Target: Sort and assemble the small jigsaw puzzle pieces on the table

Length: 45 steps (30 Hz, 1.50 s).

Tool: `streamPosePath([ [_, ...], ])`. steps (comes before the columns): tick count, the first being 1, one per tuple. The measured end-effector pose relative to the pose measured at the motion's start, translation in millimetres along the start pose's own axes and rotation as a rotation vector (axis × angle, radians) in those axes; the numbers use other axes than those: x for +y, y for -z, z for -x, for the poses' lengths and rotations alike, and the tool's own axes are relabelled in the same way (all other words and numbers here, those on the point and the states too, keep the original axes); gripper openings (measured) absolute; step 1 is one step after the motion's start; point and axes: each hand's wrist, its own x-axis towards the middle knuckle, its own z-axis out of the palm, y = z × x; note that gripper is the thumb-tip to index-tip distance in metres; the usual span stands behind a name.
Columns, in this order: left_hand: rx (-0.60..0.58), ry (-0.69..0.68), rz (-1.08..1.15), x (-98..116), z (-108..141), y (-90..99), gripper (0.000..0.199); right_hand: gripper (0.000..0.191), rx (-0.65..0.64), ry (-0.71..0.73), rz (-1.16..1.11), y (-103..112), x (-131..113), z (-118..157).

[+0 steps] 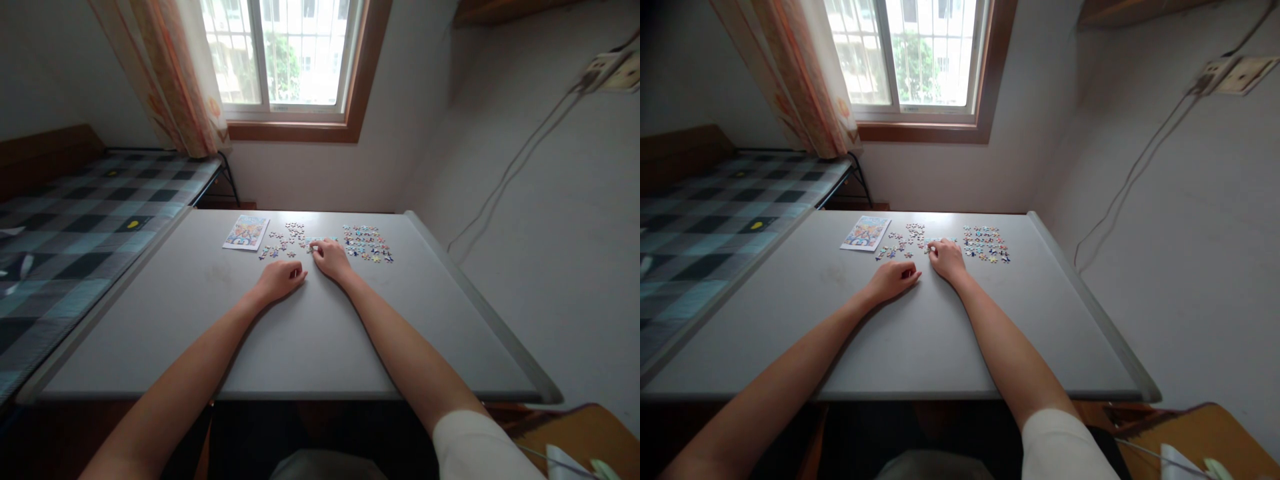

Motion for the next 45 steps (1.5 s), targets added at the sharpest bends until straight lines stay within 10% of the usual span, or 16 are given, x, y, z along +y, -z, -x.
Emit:
streamPosePath([
  [45,0.015,-0.018,0.004,-3.3,-0.8,-3.6,0.030,0.029,0.016,0.011,-0.005,-1.5,1.4,-0.1],
])
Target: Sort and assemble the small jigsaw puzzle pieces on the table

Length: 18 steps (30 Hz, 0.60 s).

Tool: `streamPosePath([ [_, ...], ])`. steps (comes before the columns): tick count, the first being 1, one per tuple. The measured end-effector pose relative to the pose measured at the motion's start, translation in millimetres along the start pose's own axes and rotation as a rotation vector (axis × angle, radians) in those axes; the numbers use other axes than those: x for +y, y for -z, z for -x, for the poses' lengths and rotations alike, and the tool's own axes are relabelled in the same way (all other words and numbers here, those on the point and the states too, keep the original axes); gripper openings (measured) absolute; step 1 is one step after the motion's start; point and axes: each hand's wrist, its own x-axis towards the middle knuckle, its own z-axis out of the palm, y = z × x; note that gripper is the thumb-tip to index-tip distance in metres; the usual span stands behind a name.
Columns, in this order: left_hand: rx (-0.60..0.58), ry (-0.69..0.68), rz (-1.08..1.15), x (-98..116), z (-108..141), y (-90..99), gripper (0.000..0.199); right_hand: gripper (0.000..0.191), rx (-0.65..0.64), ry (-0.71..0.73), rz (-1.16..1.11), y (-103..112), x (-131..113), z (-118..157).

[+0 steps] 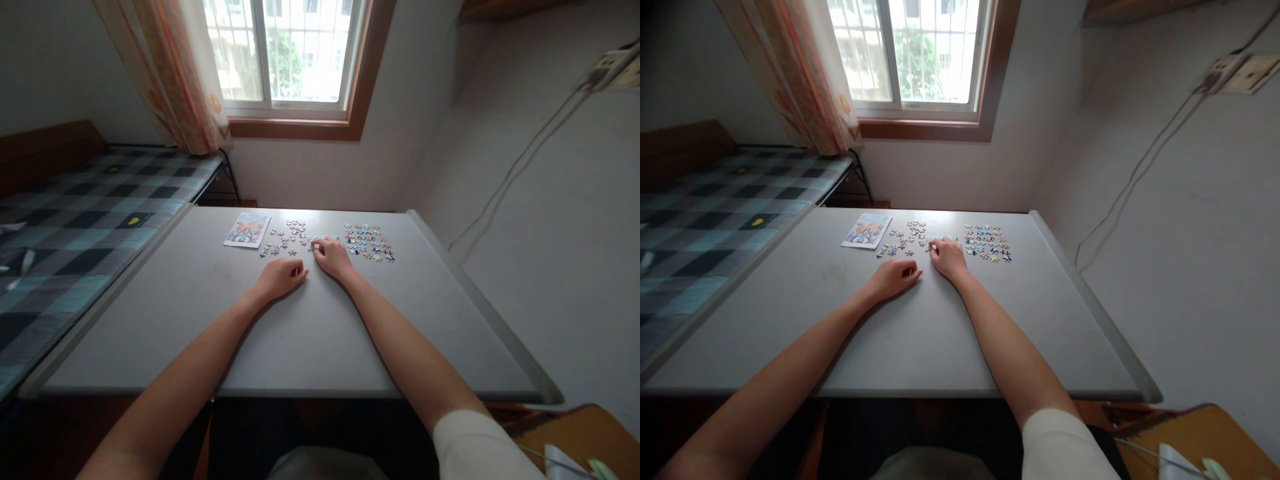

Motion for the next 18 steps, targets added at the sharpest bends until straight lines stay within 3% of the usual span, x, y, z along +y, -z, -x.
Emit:
streamPosePath([
  [18,0.003,-0.005,-0.009,0.7,-0.1,0.9,0.030,0.029,0.011,0.010,-0.001,-2.2,1.5,-0.5],
])
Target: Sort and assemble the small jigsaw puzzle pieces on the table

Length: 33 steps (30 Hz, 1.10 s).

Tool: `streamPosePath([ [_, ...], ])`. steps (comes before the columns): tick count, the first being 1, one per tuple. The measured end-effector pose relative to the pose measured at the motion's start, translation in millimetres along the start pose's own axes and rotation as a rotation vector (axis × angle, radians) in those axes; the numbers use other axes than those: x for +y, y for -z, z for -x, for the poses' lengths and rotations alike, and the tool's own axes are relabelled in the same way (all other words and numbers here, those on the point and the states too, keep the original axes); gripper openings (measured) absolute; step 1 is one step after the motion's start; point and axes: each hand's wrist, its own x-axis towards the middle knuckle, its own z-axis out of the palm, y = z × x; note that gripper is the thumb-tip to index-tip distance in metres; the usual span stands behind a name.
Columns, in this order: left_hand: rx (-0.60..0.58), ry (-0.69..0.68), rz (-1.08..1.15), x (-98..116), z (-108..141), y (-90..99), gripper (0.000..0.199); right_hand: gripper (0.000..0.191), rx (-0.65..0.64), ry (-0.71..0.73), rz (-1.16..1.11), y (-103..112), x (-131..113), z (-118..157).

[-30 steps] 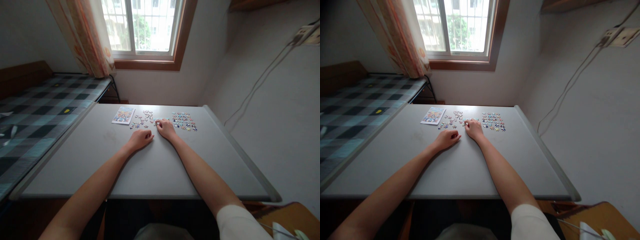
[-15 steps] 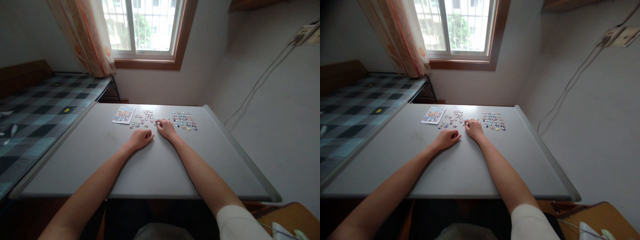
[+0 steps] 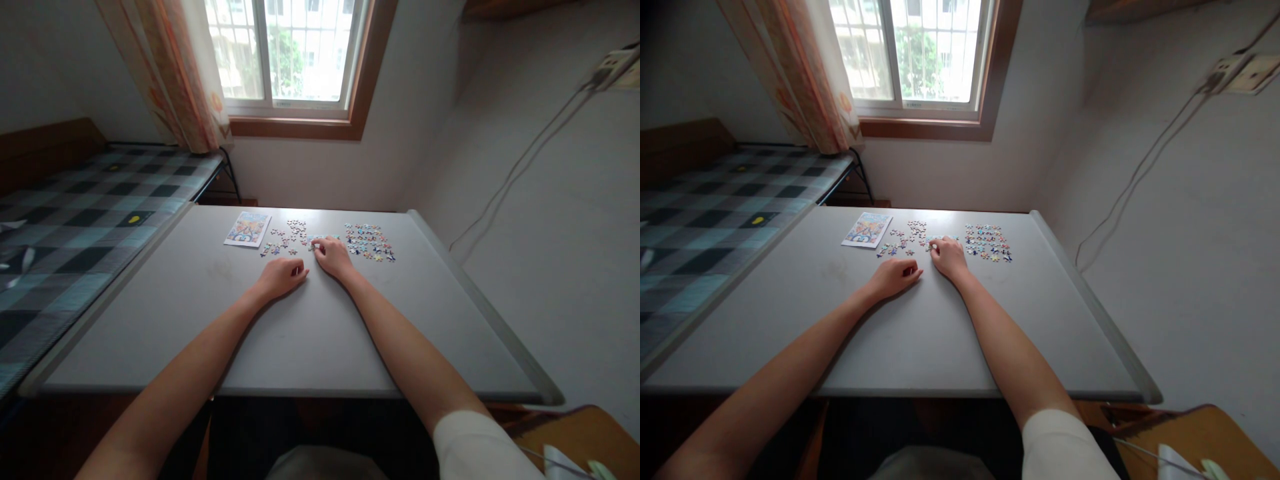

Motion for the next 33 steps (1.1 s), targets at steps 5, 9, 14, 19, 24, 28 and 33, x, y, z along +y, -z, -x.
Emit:
streamPosePath([
  [5,-0.002,0.009,-0.001,0.3,0.2,0.0,0.030,0.029,-0.006,-0.003,0.005,-0.5,0.5,-0.7],
  [9,0.003,0.004,-0.007,-0.2,0.1,-0.4,0.030,0.029,-0.002,0.002,0.005,-0.4,0.7,-0.8],
  [14,-0.001,0.008,-0.008,-0.2,0.1,-0.8,0.031,0.030,-0.014,-0.003,0.005,1.1,-0.5,-0.5],
  [19,0.000,0.012,-0.007,1.0,0.6,0.4,0.031,0.030,-0.021,-0.005,0.003,1.7,-1.0,-0.2],
  [24,-0.008,0.006,-0.008,0.7,0.6,0.6,0.030,0.030,-0.018,-0.011,-0.005,0.9,-0.4,-0.4],
  [28,-0.009,0.008,-0.010,-0.2,0.3,-0.5,0.030,0.030,-0.018,-0.003,-0.006,1.1,-0.4,-0.5],
  [33,-0.009,0.009,-0.011,0.9,0.5,0.6,0.030,0.030,-0.017,-0.011,0.005,0.3,0.0,-0.7],
])
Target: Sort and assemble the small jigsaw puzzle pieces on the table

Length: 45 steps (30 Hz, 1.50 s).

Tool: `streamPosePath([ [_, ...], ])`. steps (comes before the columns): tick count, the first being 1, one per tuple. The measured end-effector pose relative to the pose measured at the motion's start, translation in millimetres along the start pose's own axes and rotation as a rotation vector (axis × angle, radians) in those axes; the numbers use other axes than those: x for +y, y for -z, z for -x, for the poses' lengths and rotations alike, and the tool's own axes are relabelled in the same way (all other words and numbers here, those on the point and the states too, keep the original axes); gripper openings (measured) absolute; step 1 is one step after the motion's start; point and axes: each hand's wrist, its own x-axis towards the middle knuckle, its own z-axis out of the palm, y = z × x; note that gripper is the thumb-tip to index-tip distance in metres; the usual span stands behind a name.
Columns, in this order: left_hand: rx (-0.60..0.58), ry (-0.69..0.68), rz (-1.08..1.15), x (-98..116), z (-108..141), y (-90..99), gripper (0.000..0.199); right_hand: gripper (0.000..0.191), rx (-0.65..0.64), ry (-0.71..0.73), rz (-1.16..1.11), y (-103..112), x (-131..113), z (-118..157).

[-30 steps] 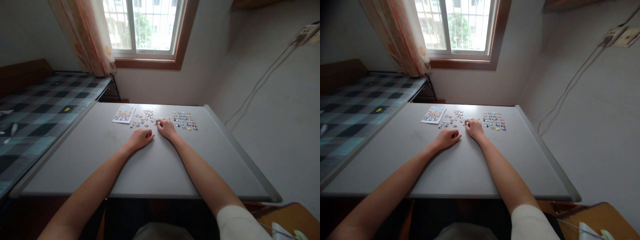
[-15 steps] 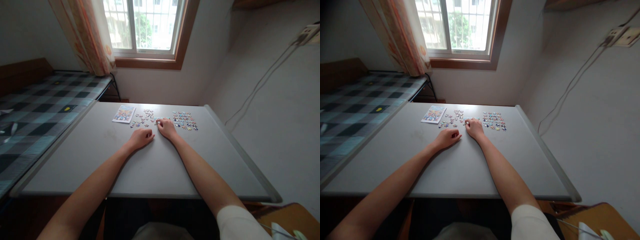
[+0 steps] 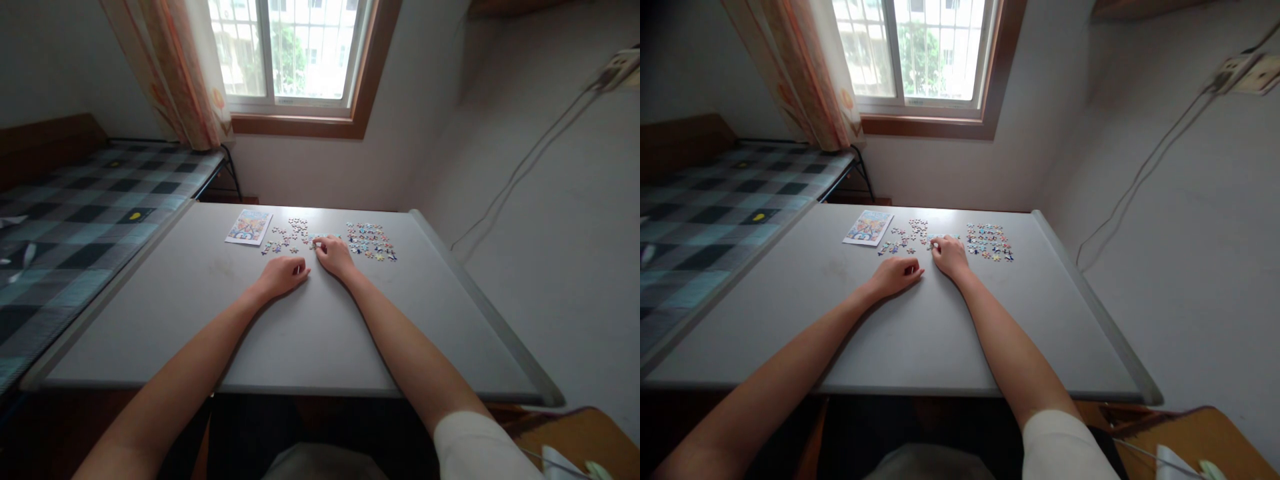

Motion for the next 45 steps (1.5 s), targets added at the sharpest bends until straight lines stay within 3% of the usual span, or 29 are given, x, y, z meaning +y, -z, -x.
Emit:
streamPosePath([
  [45,-0.002,-0.005,0.019,0.1,0.7,0.7,0.030,0.030,0.007,0.004,-0.006,0.6,-0.5,0.4],
])
